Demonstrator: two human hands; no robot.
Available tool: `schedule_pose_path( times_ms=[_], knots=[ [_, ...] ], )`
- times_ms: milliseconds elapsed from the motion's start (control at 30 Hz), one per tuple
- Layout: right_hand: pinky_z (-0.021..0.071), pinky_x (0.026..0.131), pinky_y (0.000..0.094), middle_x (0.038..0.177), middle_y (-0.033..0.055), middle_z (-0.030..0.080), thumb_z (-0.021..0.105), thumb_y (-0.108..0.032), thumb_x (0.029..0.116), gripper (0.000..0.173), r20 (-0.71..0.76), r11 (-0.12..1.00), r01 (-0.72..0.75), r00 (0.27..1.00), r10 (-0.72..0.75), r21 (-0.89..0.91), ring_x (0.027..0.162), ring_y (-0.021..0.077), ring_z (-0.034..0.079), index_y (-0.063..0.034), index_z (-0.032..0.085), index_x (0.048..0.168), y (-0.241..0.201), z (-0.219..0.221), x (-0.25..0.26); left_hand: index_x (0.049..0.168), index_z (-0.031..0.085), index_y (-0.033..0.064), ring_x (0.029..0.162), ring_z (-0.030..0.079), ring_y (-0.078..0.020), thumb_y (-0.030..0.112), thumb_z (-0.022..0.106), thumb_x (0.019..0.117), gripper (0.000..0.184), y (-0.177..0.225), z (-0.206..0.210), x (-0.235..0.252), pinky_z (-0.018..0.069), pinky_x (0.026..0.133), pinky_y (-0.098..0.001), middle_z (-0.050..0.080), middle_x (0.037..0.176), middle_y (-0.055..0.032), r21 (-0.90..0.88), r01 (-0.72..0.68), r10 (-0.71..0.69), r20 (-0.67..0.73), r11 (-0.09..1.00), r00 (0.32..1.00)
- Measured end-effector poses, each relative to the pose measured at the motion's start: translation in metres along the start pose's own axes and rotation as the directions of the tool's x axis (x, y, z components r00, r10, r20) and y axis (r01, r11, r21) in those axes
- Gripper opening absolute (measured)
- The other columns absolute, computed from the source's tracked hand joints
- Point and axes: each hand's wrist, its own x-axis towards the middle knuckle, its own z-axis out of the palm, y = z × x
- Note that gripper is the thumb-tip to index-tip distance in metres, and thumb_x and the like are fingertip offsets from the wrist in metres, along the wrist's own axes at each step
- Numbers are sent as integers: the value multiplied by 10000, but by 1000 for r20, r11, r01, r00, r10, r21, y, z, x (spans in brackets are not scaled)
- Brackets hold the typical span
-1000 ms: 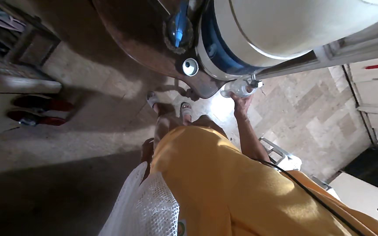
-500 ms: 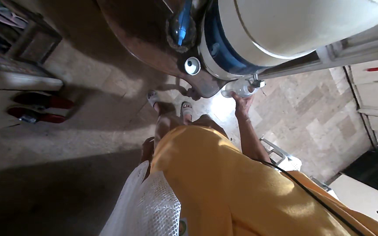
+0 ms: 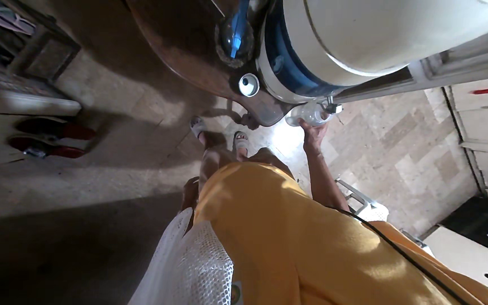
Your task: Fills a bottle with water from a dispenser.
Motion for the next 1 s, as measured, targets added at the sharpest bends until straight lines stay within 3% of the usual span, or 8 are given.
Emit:
schedule_pose_path(
  times_ms=[267,1000],
  knots=[
    [567,1011,440,1343,209,572,928,-33,599,1041,-4,1000,2,1000,-2,-25,1228,273,612,29,331,1450,1,-1,0,1358,599,38,1002,655,-190,117,568,1039,330,-2,-1,2,535,884,-389,691,1201,-174,-36,7,-7,16,999,1000],
    [555,1036,427,1367,209,568,944,-66,583,1073,-27,997,-1,1000,-1,-79,1250,263,601,37,335,1461,2,-1,0,1365,593,14,1106,648,-256,133,553,1050,339,2,-2,-1,516,965,-441,668,1264,-202,-6,-9,9,17,1000,1000]
  ],
)
